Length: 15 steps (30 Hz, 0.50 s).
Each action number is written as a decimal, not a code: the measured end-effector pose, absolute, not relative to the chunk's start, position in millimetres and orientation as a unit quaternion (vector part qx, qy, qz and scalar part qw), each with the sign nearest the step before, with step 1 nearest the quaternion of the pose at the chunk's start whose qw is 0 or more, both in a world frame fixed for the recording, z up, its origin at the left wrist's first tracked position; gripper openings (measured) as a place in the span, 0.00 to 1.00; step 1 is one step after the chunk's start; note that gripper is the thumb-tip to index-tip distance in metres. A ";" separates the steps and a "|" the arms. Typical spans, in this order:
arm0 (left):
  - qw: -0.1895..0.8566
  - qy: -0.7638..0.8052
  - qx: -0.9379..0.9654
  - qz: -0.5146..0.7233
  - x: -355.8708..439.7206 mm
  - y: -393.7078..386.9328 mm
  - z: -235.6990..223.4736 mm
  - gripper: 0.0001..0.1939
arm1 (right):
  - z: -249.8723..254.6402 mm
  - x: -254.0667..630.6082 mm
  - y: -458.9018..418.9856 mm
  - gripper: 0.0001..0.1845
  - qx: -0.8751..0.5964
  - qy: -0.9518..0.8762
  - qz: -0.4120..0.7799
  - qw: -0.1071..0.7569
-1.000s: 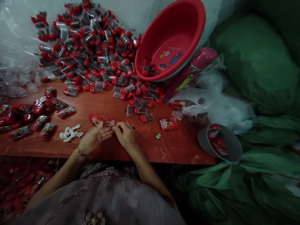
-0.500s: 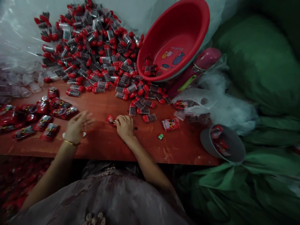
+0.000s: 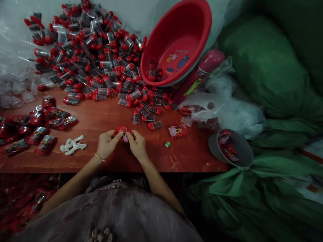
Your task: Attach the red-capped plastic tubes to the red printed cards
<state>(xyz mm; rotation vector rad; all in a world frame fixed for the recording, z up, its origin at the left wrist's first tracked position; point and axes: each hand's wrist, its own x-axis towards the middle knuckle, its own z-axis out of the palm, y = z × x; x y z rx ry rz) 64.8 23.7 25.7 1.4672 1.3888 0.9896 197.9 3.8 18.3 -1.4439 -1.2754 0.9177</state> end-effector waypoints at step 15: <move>0.719 0.485 0.204 0.455 93.0 29.7 44.3 0.23 | 25.0 231.1 9.7 0.21 -0.630 -0.655 0.169 0.383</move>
